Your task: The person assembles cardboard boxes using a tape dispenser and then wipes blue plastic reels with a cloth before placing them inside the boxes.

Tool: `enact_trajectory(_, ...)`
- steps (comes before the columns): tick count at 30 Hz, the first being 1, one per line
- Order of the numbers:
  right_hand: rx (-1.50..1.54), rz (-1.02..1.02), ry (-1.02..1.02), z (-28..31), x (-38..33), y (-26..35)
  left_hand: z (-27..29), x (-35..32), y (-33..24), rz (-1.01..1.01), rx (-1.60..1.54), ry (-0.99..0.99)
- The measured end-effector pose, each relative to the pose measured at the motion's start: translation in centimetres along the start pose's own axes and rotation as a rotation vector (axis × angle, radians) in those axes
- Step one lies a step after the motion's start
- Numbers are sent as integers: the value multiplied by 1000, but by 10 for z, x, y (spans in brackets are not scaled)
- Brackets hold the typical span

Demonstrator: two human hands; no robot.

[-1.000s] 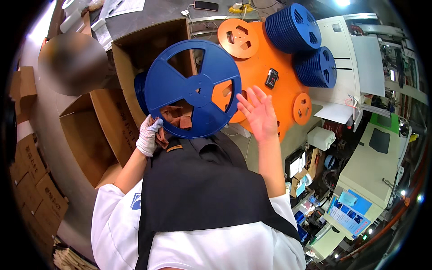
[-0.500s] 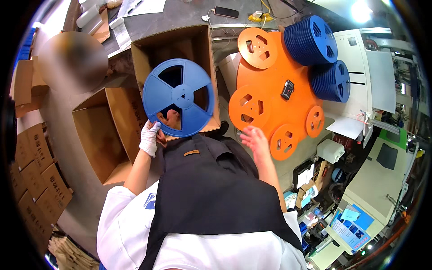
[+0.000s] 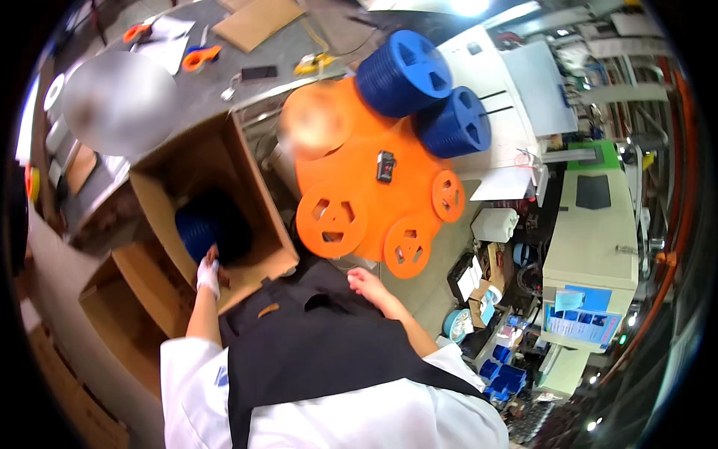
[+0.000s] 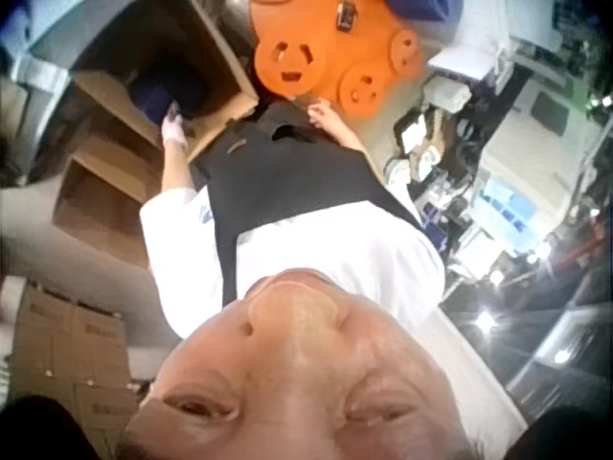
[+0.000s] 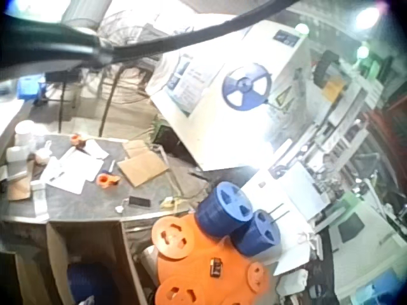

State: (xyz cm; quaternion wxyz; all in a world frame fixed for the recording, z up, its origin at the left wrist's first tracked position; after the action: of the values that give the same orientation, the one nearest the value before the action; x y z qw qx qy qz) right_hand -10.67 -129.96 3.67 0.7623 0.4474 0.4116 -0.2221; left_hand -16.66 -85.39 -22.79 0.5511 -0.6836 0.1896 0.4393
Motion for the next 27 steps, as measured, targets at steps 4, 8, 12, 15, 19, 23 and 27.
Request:
enact_trajectory(4, 103, -138, -9, 38, 23, -33, -16, -37, -20, -54, 106, -17)
enact_trajectory(8, 243, -162, -18, 97, 75, -3, -32, -92, -46, 171, 166, -158)
enact_trajectory(12, 368, 168, -89, 176, 183, 105, -45, -120, -32, 189, 205, -194)
enact_trajectory(15, 278, 564, -325, 243, 230, 251, -51, -129, 21, 398, 124, -172)
enact_trajectory(19, -6, 900, -887, 363, 304, 372, -126, -172, -11, 429, 193, -173)
enact_trajectory(23, -49, 403, -364, 362, 375, 425, -100, -185, 75, 307, 496, -118)
enact_trajectory(27, -80, 170, -113, 343, 396, 402, -116, -226, 64, 258, 551, -114)
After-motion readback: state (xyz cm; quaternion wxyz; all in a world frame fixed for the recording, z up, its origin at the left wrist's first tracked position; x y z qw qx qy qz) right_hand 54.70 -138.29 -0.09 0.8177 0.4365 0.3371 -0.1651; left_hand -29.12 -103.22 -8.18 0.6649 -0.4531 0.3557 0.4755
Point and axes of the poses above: each hand's wrist, its own x-axis towards the middle knuckle, its own z-axis out of the back of the hand, y = z × x, the point moved 5 cm from there along x, towards the middle knuckle, and after that the axes turned 2 degrees about z, right-handed, at the moved point
